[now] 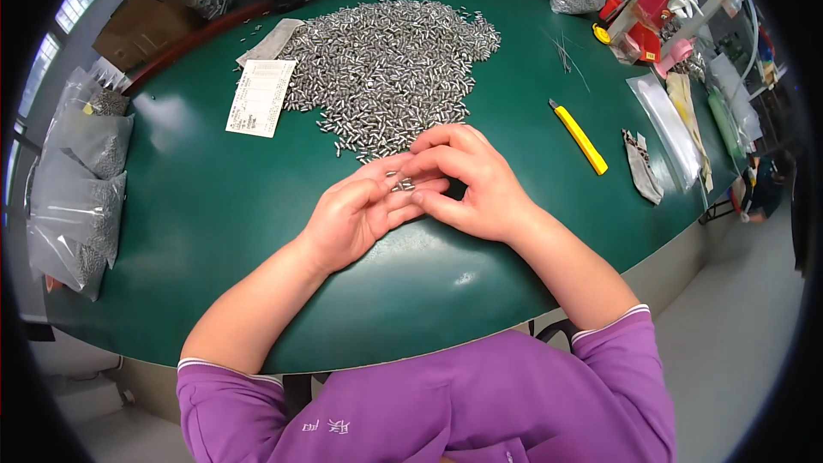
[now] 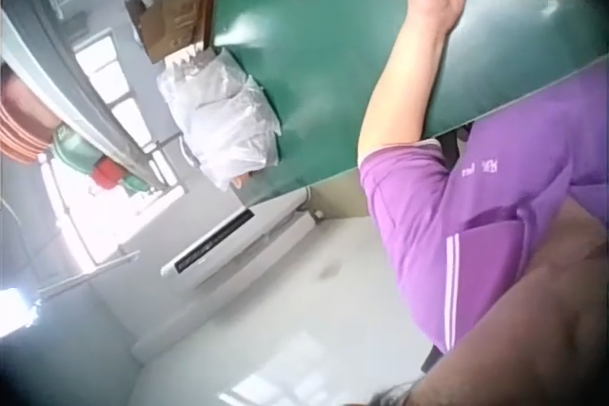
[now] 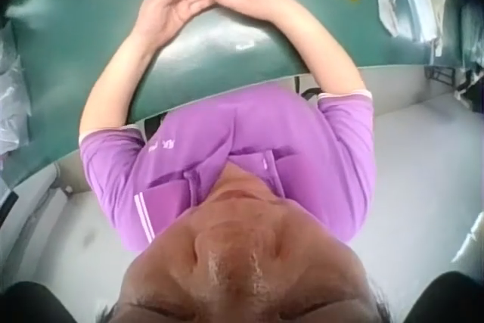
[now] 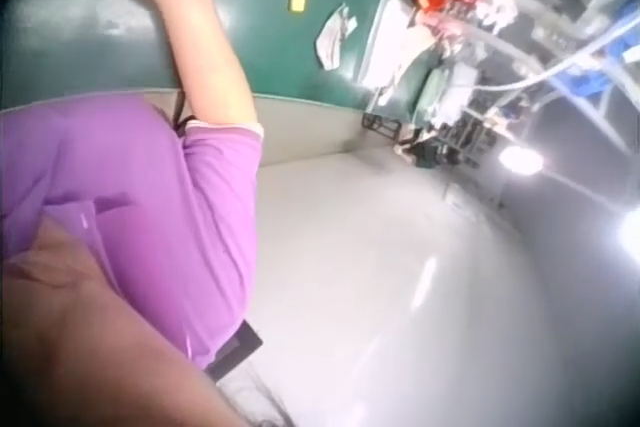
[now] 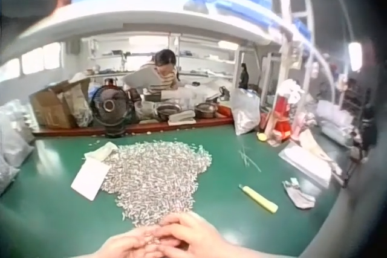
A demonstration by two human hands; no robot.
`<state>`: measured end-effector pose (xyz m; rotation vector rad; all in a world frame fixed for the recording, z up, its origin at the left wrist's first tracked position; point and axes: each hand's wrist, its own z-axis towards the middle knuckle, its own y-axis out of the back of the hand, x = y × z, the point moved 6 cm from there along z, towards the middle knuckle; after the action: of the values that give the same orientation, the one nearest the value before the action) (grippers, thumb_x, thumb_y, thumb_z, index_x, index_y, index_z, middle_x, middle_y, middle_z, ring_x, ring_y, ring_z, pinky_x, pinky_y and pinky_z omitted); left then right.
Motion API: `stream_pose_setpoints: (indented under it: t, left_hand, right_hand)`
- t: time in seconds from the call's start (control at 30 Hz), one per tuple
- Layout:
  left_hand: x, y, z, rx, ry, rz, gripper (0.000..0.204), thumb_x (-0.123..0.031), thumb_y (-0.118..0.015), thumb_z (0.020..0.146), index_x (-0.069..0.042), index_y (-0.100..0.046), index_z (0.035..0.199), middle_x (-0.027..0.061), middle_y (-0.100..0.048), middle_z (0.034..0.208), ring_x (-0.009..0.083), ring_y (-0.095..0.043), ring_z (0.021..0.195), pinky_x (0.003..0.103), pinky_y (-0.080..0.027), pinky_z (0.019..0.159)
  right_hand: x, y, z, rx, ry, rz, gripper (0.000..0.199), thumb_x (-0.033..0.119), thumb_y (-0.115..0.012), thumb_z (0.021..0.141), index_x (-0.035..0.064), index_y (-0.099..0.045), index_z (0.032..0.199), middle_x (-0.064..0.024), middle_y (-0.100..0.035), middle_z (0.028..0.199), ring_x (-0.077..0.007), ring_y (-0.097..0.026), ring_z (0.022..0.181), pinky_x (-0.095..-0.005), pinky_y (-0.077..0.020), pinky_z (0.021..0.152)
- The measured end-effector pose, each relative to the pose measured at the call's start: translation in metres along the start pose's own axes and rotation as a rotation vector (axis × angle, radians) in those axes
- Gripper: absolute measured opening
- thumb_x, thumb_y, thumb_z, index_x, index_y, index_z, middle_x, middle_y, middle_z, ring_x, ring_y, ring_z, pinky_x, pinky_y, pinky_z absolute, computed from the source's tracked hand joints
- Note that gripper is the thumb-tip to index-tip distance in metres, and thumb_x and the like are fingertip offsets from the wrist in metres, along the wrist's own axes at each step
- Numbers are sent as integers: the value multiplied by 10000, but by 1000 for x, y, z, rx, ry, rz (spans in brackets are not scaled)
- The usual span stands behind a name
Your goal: Picking through a large pile of small metal components on a workbench to sort or inspect them.
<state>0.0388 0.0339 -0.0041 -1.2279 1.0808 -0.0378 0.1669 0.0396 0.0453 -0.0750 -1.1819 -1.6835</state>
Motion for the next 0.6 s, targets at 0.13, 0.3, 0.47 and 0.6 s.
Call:
stream_pose_setpoints:
  t: [0.13, 0.3, 0.47, 0.6]
  left_hand:
    - [-2, 0, -6, -15, 16, -12, 441, -42, -307, 933, 75, -278, 1357, 213, -403, 1338, 316, -427, 1267, 412, -344, 1086]
    - [-4, -7, -5, -63, 8, 185, 478, -1, -452, 900, 63, -303, 1349, 184, -440, 1306, 265, -454, 1250, 362, -385, 1062]
    - [1, -6, -2, -60, 6, 252, 481, -22, -504, 895, 52, -324, 1336, 166, -463, 1286, 236, -481, 1225, 336, -400, 1047]
    - [1, -6, -2, -22, 13, 269, 483, -18, -485, 901, 50, -312, 1346, 163, -459, 1290, 228, -469, 1235, 347, -378, 1065]
  right_hand:
    - [-1, -2, -3, 0, -21, 48, 249, 137, -669, 702, 118, -647, 950, -68, -561, 1059, -271, -544, 991, -391, -456, 845]
    - [1, -2, -3, -12, -57, 88, 229, 123, -669, 702, 119, -656, 930, -69, -557, 1076, -264, -547, 1014, -374, -461, 861]
    - [-1, -7, -7, -17, -63, 105, 192, 98, -671, 693, 94, -649, 884, -74, -554, 1077, -267, -558, 1013, -363, -470, 855]
    - [-8, -11, -11, 14, -170, 238, 182, 97, -668, 693, 91, -645, 874, -83, -543, 1102, -270, -550, 1033, -373, -465, 866]
